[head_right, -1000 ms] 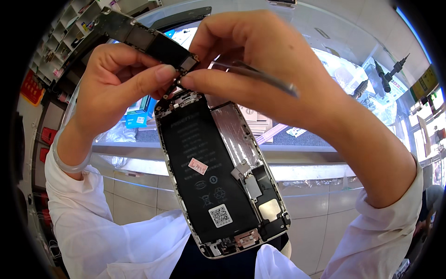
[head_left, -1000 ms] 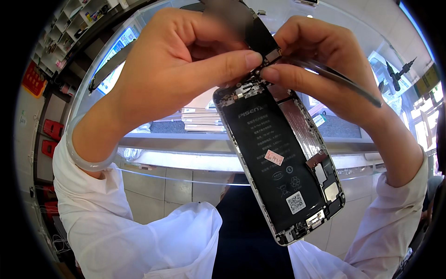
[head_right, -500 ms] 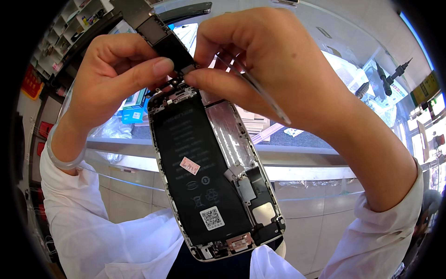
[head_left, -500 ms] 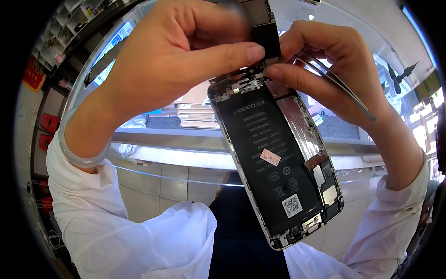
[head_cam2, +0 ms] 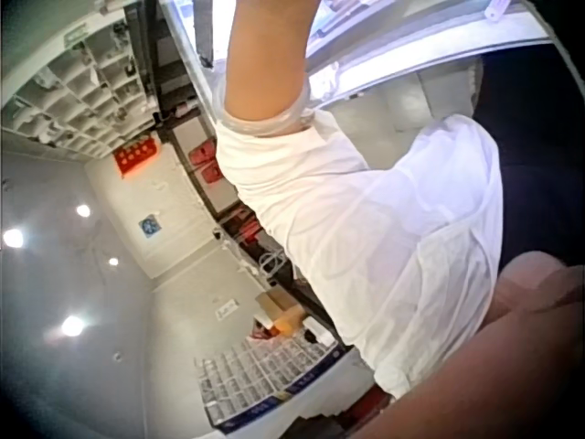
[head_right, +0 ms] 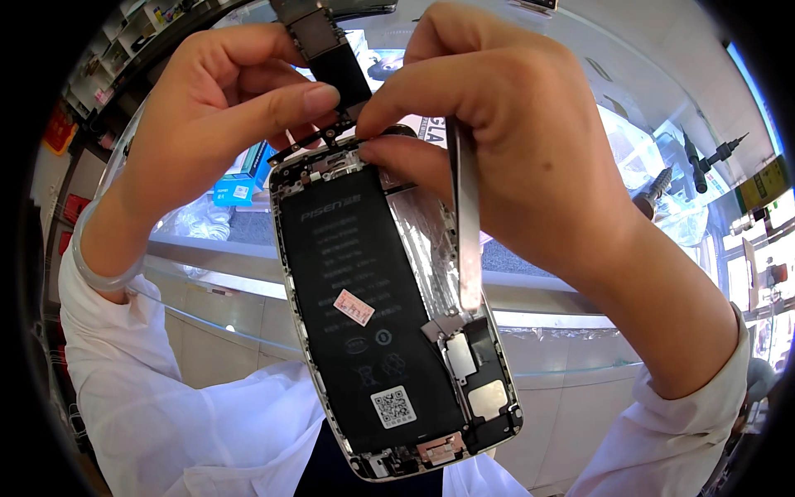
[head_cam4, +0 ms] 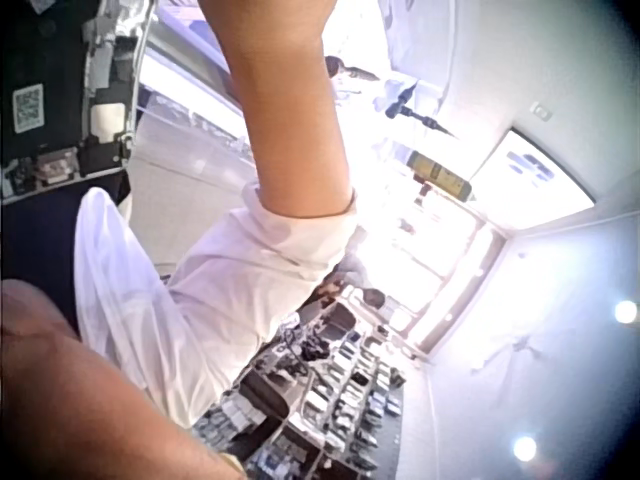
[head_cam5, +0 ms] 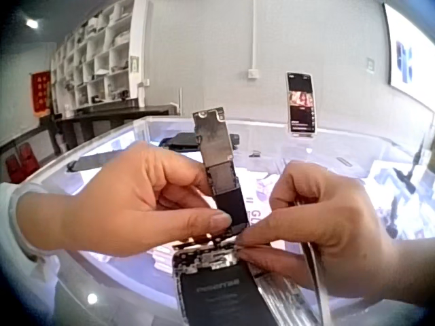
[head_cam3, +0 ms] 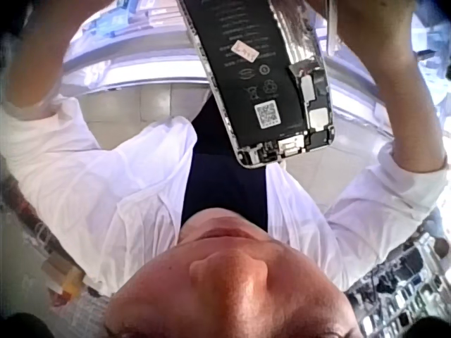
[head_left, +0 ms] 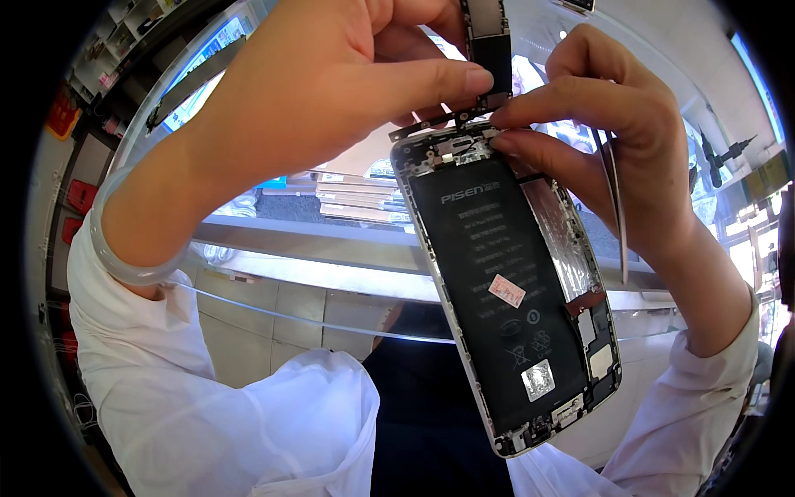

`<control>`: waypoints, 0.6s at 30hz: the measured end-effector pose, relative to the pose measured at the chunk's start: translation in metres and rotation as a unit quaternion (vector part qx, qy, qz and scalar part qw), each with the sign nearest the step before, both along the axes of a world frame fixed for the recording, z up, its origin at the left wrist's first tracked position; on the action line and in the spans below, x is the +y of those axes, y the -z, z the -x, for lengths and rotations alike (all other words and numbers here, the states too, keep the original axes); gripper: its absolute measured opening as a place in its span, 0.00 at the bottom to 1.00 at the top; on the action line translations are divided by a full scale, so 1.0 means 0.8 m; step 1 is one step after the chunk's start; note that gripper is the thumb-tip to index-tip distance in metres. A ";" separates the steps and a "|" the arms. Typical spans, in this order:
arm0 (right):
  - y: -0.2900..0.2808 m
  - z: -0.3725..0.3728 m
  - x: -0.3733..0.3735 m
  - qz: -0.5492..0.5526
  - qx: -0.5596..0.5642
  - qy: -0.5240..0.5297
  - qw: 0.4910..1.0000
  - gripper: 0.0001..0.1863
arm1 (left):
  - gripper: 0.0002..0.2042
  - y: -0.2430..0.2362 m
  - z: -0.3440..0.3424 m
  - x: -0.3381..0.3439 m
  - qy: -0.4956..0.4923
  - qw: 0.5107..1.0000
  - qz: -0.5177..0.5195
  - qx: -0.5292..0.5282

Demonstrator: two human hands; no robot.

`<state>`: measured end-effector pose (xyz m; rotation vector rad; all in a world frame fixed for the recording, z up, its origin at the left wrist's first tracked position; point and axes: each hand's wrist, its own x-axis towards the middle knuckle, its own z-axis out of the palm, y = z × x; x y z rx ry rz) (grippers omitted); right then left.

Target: The person repairs a smartphone by disconnecting and reconnecting internal flex cables and handling components with tweezers.

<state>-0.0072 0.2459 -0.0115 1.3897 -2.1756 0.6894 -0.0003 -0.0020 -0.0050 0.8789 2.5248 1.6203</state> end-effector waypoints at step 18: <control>-0.003 0.007 -0.002 -0.017 0.080 -0.009 0.997 0.15 | 0.10 -0.024 -0.001 0.009 0.075 0.993 -0.015 -0.091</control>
